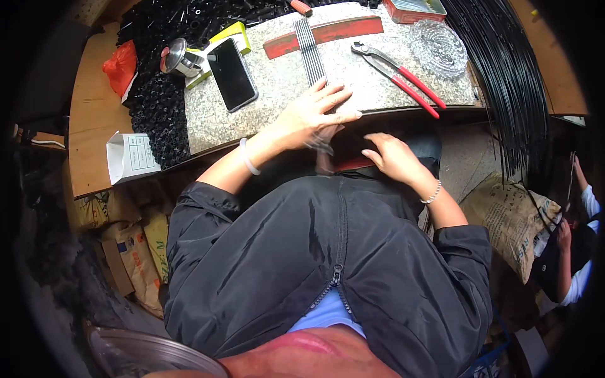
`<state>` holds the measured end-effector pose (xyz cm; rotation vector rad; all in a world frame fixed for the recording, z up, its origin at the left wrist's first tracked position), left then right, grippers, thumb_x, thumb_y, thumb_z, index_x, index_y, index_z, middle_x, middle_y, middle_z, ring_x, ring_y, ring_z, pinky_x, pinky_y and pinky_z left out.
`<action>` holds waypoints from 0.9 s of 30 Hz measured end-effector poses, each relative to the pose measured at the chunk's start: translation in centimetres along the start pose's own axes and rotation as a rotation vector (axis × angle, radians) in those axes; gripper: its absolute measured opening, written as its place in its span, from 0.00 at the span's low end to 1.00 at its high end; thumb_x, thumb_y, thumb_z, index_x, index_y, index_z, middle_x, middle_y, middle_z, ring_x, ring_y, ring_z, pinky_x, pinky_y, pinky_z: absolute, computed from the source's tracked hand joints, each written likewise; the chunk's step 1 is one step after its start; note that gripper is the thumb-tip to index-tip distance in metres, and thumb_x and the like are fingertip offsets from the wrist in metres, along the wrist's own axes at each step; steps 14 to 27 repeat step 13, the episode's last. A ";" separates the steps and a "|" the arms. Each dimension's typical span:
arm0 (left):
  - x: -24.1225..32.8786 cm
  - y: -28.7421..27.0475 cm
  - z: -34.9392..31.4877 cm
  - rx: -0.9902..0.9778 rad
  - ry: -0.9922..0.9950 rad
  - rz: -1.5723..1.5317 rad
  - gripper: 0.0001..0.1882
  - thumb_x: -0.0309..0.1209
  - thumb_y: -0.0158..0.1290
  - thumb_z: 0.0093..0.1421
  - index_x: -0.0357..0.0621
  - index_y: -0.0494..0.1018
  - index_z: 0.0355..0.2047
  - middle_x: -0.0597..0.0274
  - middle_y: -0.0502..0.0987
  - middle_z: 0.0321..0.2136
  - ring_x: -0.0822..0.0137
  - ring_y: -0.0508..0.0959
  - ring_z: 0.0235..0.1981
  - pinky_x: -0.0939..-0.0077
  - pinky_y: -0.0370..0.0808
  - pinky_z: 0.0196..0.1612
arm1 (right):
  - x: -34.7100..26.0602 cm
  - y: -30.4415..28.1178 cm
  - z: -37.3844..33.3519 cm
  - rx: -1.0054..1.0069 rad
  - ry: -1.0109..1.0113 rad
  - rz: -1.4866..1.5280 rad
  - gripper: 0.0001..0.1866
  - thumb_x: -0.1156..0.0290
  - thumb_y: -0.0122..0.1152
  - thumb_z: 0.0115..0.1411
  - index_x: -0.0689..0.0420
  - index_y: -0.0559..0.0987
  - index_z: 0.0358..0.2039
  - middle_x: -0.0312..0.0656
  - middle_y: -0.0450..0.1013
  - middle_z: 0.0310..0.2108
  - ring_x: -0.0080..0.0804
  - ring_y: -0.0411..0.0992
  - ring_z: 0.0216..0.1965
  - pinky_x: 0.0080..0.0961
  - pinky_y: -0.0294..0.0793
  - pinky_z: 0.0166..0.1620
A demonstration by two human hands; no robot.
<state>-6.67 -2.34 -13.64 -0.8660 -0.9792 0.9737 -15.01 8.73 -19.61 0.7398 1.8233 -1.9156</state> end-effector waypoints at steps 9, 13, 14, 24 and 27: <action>0.8 -1.2 0.2 -0.010 -0.121 0.156 0.39 0.36 0.59 0.43 0.78 0.59 0.56 0.53 0.58 0.58 0.46 0.55 0.60 0.44 0.49 0.60 | -1.8 -9.9 3.0 0.120 0.056 0.292 0.11 0.73 0.52 0.59 0.64 0.73 0.41 0.37 0.72 0.26 0.19 0.68 0.27 0.16 0.69 0.33; 0.4 -0.7 0.3 -0.002 -0.126 0.124 0.34 0.37 0.56 0.50 0.80 0.57 0.57 0.53 0.57 0.58 0.44 0.55 0.60 0.44 0.46 0.61 | -1.2 -10.0 6.2 0.110 0.233 0.560 0.13 0.71 0.50 0.61 0.60 0.71 0.45 0.36 0.73 0.30 0.19 0.69 0.26 0.14 0.69 0.31; 0.4 -0.7 0.3 -0.002 -0.126 0.124 0.34 0.37 0.56 0.50 0.80 0.57 0.57 0.53 0.57 0.58 0.44 0.55 0.60 0.44 0.46 0.61 | -1.2 -10.0 6.2 0.110 0.233 0.560 0.13 0.71 0.50 0.61 0.60 0.71 0.45 0.36 0.73 0.30 0.19 0.69 0.26 0.14 0.69 0.31; 0.4 -0.7 0.3 -0.002 -0.126 0.124 0.34 0.37 0.56 0.50 0.80 0.57 0.57 0.53 0.57 0.58 0.44 0.55 0.60 0.44 0.46 0.61 | -1.2 -10.0 6.2 0.110 0.233 0.560 0.13 0.71 0.50 0.61 0.60 0.71 0.45 0.36 0.73 0.30 0.19 0.69 0.26 0.14 0.69 0.31; 0.4 -0.7 0.3 -0.002 -0.126 0.124 0.34 0.37 0.56 0.50 0.80 0.57 0.57 0.53 0.57 0.58 0.44 0.55 0.60 0.44 0.46 0.61 | -1.2 -10.0 6.2 0.110 0.233 0.560 0.13 0.71 0.50 0.61 0.60 0.71 0.45 0.36 0.73 0.30 0.19 0.69 0.26 0.14 0.69 0.31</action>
Point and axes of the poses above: each hand's wrist, its own z-axis towards the middle knuckle, its own y-axis out of the palm, x = y × z, the point moved 8 cm from there along z, towards the middle knuckle
